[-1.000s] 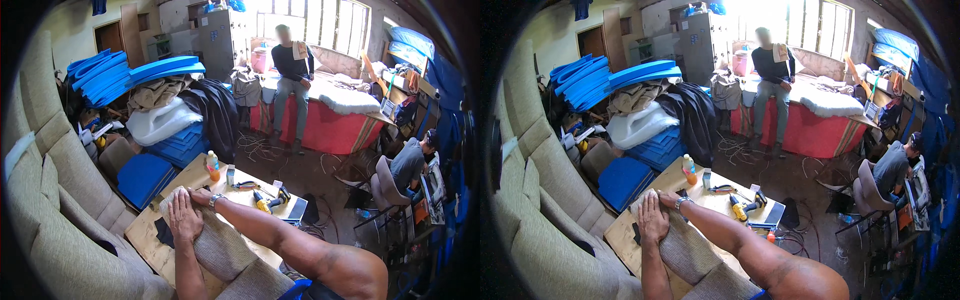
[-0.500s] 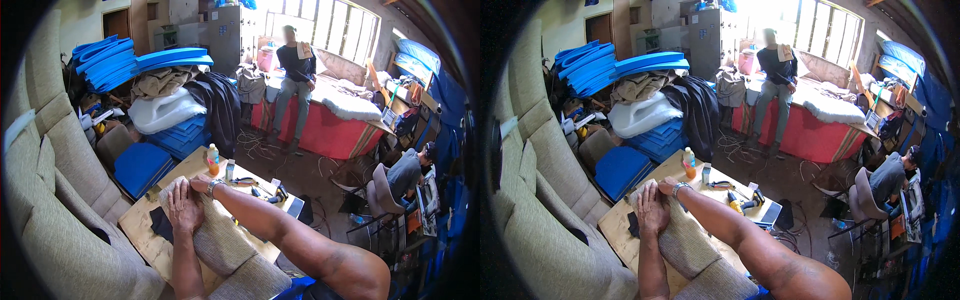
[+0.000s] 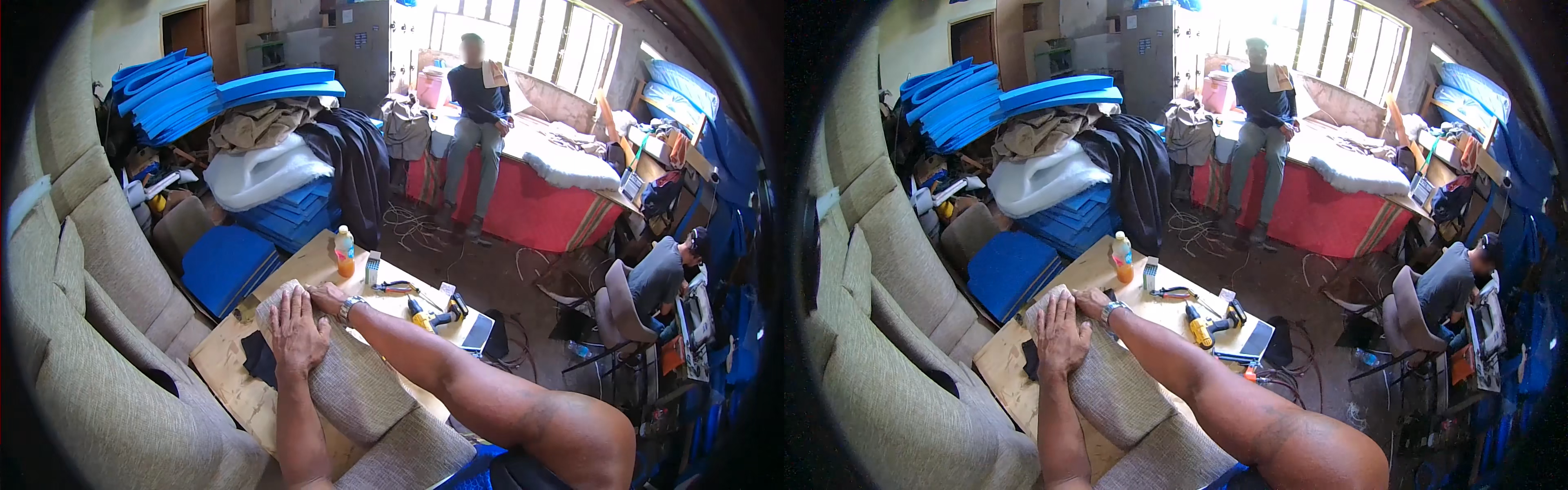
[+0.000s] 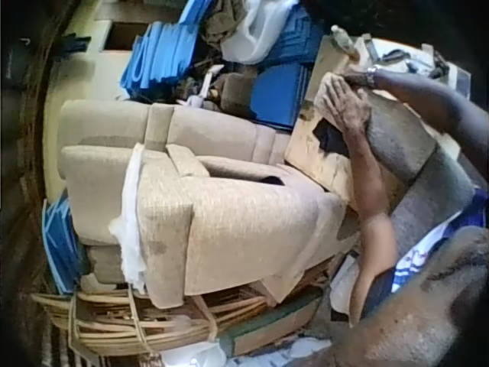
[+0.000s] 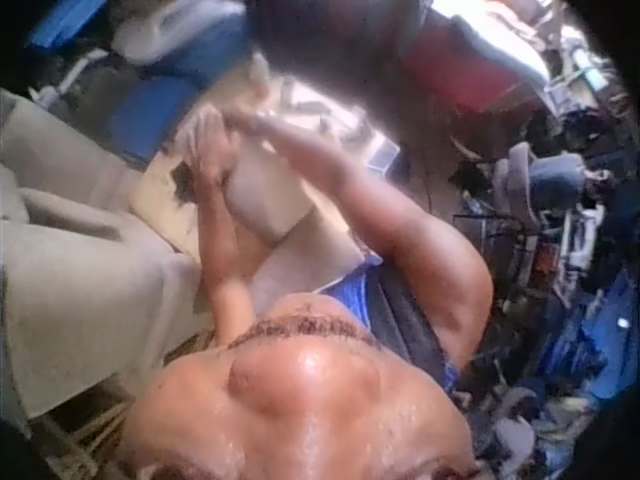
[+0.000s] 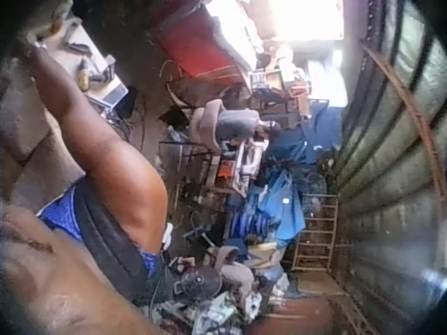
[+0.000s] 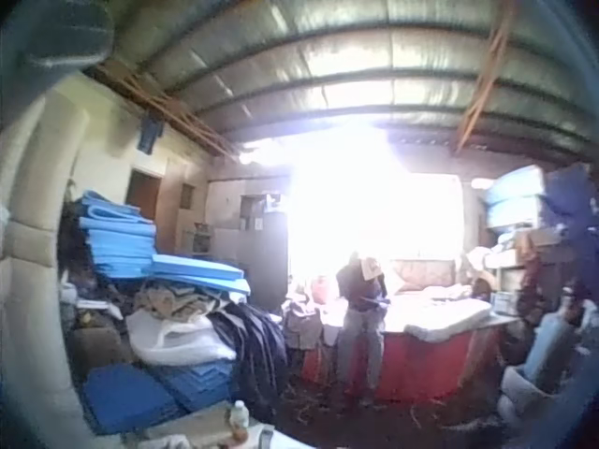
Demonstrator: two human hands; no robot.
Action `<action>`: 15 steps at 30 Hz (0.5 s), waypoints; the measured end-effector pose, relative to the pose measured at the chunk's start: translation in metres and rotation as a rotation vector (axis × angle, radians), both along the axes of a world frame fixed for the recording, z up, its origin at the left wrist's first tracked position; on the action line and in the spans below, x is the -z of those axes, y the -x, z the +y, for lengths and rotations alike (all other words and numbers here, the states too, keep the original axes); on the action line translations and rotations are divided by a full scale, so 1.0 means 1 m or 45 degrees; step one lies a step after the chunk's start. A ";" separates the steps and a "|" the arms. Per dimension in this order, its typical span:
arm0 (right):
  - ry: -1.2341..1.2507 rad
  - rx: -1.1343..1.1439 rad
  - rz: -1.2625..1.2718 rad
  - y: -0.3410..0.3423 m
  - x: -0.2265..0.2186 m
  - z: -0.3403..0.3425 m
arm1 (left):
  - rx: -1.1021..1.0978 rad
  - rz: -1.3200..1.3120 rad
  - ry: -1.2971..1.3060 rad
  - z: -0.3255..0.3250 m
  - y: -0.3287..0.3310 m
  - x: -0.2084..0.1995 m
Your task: The person uses a staple gun to attach fabric to a chair armrest, smoothing the material and securing it in place. They then lift and reposition the armrest on the workbench to continue the upholstery process.
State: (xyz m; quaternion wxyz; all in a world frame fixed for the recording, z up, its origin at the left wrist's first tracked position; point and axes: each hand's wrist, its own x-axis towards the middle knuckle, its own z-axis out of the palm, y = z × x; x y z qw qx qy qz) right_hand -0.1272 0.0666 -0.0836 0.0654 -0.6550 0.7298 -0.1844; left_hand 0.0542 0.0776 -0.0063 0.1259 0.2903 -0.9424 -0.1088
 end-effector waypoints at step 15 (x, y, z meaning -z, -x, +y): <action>0.181 -0.116 -0.074 -0.003 0.000 0.003 | 0.010 0.106 -0.131 0.009 0.005 -0.014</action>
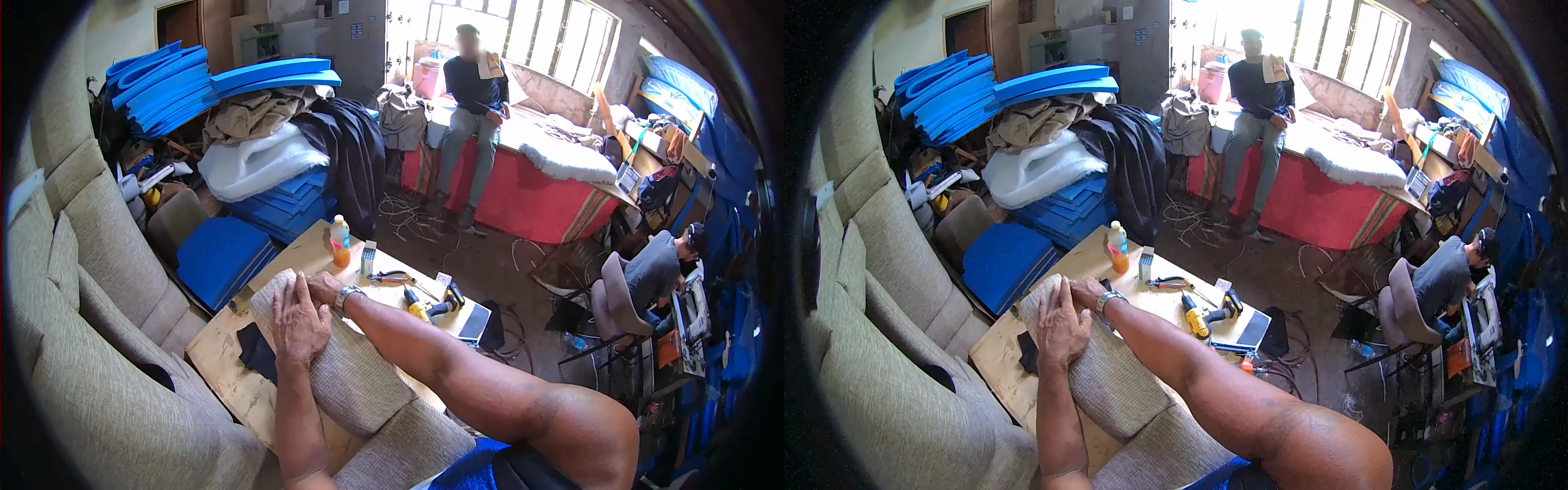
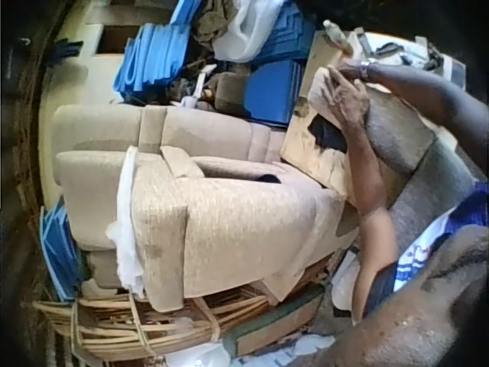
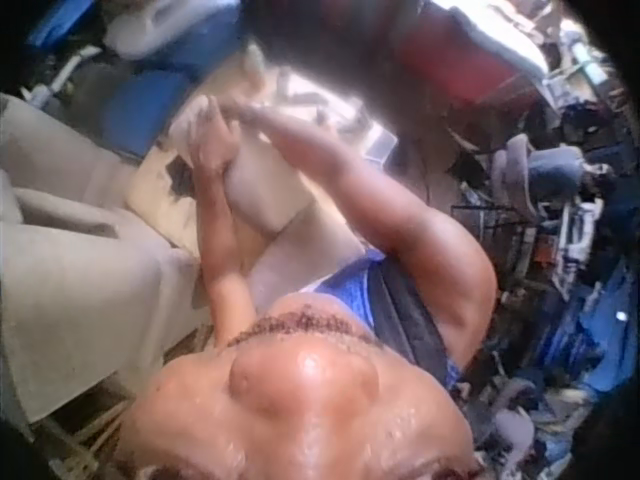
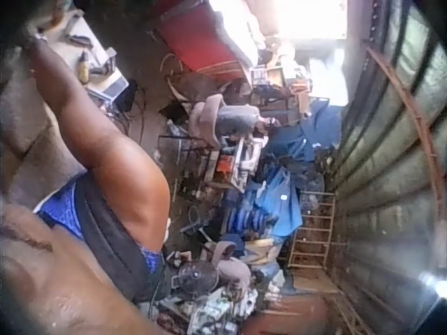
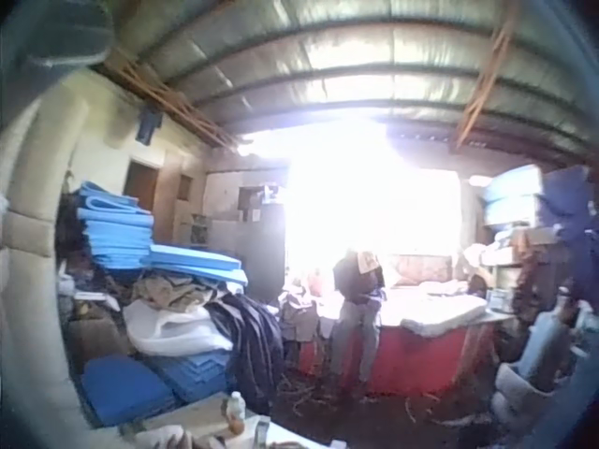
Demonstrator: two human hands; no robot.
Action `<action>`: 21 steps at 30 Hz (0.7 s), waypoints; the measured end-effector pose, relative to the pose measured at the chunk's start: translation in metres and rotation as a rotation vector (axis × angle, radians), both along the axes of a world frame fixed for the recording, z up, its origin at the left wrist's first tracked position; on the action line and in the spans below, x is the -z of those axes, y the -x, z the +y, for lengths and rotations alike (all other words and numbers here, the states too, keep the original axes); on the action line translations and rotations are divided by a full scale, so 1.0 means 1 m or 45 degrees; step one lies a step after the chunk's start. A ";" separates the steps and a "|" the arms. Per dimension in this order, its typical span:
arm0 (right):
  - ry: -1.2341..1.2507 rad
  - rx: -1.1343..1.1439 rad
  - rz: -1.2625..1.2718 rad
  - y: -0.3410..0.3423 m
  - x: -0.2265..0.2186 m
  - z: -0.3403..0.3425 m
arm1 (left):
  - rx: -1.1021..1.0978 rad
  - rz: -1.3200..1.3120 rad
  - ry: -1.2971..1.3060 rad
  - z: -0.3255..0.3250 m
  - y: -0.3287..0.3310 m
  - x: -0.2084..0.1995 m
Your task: The person uses a staple gun to attach fabric to a chair armrest, smoothing the material and securing it in place. They then lift and reposition the armrest on the workbench to continue the upholstery process.
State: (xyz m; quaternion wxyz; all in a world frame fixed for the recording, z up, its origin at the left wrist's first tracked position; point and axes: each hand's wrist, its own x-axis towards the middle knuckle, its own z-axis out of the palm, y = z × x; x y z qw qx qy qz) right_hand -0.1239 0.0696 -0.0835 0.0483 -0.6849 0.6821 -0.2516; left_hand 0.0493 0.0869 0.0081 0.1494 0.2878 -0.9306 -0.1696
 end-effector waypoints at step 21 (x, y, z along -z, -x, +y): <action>-0.098 0.070 0.059 0.007 0.017 -0.010 | -0.049 -0.109 0.137 -0.005 0.004 0.009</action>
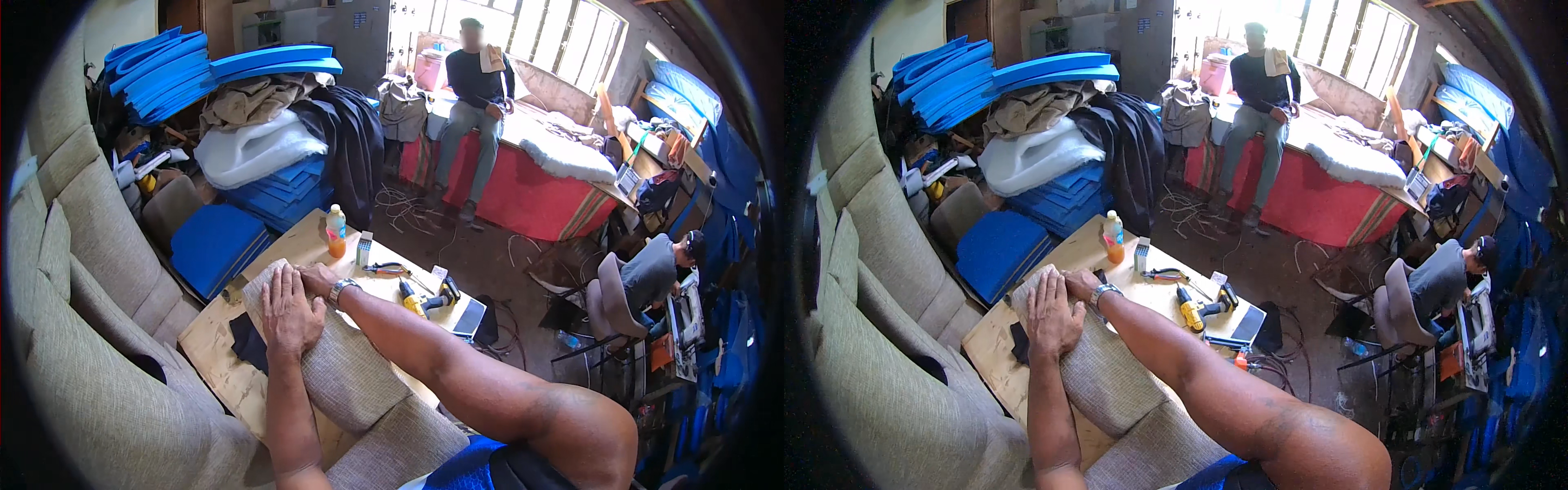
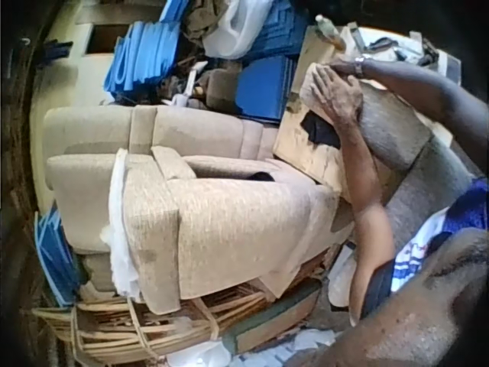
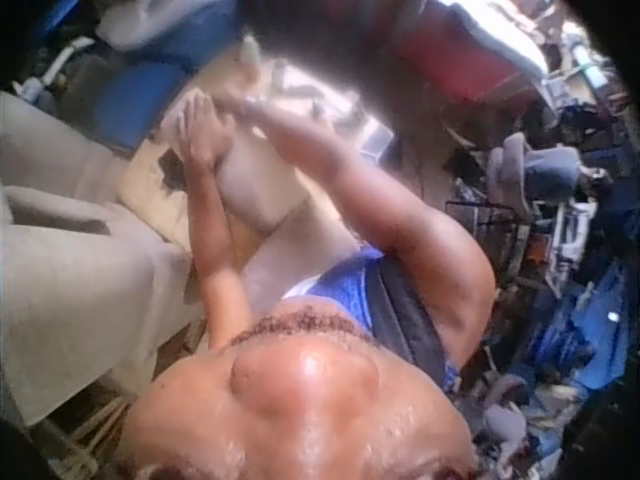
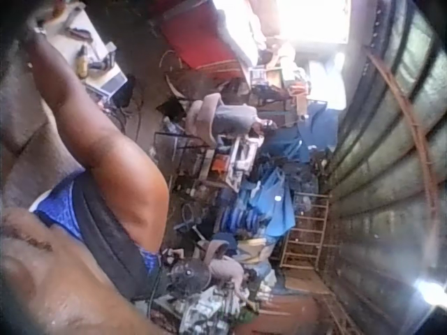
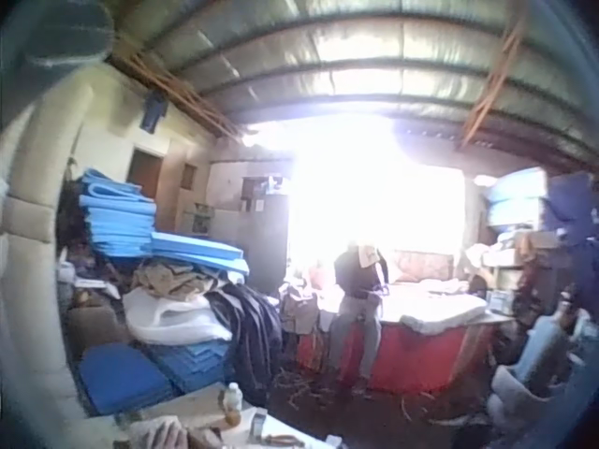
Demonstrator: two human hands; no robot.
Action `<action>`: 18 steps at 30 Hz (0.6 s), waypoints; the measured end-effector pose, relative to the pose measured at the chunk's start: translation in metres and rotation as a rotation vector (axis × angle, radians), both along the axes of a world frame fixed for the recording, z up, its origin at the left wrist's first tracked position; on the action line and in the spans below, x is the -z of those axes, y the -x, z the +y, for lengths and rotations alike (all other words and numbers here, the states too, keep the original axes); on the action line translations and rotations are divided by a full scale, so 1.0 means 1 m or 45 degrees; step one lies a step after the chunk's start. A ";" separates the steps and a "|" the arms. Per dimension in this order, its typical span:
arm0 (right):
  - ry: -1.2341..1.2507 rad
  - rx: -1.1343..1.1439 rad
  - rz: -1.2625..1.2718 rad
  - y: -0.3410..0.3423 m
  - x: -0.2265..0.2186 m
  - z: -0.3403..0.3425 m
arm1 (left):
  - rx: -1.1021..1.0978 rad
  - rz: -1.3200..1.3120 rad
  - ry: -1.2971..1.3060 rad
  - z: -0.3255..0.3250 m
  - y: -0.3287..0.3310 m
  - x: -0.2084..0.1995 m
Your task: The person uses a staple gun to attach fabric to a chair armrest, smoothing the material and securing it in place. They then lift and reposition the armrest on the workbench to continue the upholstery process.
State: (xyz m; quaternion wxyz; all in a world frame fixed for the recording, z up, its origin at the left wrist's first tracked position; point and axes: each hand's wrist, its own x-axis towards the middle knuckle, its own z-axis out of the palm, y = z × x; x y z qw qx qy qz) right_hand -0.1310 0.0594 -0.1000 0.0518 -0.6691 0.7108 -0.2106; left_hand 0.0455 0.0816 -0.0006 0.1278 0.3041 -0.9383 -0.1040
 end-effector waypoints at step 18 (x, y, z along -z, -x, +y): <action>0.304 -0.072 0.015 0.001 0.024 -0.005 | 0.002 -0.010 0.075 0.001 0.001 0.003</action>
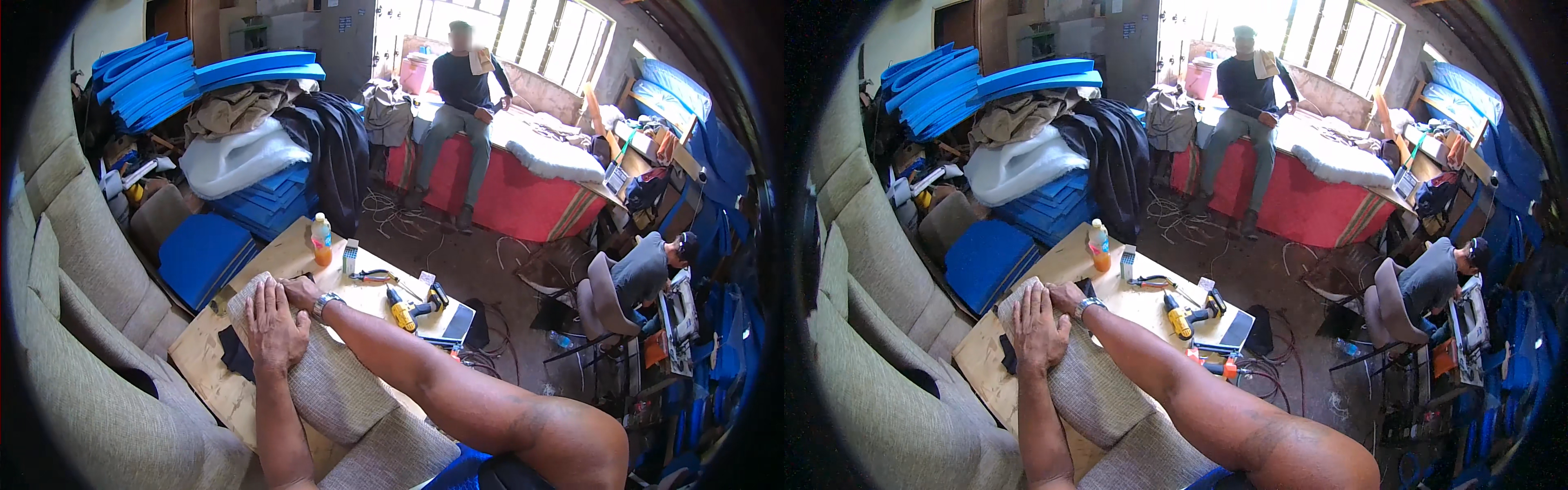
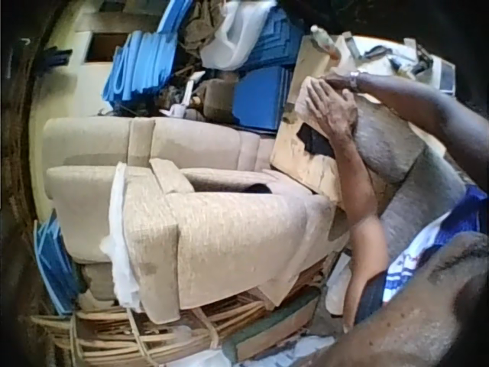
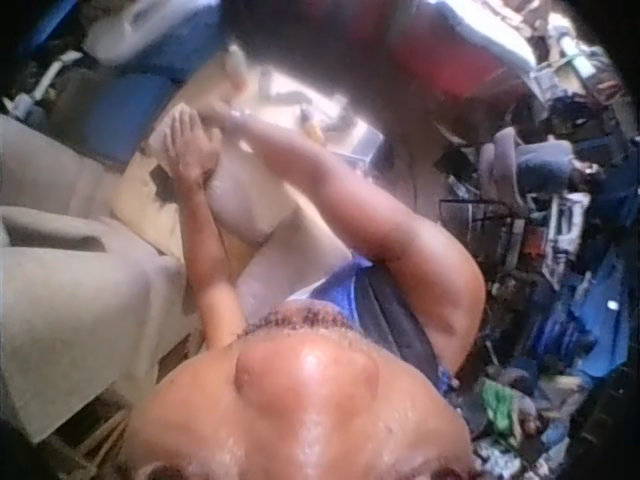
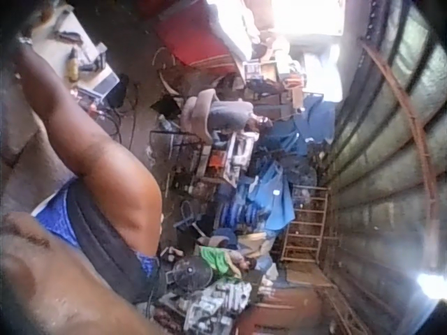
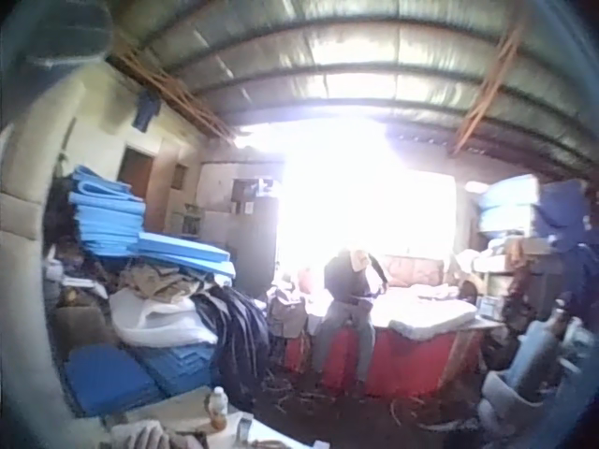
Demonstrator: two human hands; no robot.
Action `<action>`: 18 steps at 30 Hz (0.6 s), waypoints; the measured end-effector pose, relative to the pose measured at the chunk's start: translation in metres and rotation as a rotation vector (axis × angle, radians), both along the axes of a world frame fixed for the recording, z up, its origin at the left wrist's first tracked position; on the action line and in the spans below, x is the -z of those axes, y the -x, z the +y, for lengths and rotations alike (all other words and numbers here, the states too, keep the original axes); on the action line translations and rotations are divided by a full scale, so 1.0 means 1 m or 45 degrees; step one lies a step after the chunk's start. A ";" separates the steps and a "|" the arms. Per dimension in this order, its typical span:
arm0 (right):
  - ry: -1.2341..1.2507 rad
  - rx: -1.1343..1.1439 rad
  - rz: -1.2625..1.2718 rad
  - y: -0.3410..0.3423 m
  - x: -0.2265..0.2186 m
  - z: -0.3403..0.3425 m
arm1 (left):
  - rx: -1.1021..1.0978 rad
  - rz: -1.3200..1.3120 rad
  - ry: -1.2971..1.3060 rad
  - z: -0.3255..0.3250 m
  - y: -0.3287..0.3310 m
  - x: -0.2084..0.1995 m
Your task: The person uses a staple gun to attach fabric to a chair armrest, smoothing the material and securing it in place. They then lift and reposition the armrest on the workbench to continue the upholstery process.
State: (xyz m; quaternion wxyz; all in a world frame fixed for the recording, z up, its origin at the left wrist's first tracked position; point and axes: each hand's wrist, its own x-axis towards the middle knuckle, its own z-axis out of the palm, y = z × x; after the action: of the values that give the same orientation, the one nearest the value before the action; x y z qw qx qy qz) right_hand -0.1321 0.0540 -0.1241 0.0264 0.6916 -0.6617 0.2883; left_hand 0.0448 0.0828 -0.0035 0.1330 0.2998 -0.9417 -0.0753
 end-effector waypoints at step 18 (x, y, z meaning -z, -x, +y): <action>-0.396 0.080 0.173 0.005 -0.006 -0.008 | 0.007 -0.040 -0.070 -0.001 0.001 -0.006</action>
State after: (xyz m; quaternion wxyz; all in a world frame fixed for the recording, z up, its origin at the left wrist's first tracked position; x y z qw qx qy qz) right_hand -0.1369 0.0464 -0.1180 -0.0274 0.6843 -0.7162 0.1340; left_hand 0.0435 0.0821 0.0022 0.1099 0.3019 -0.9420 -0.0969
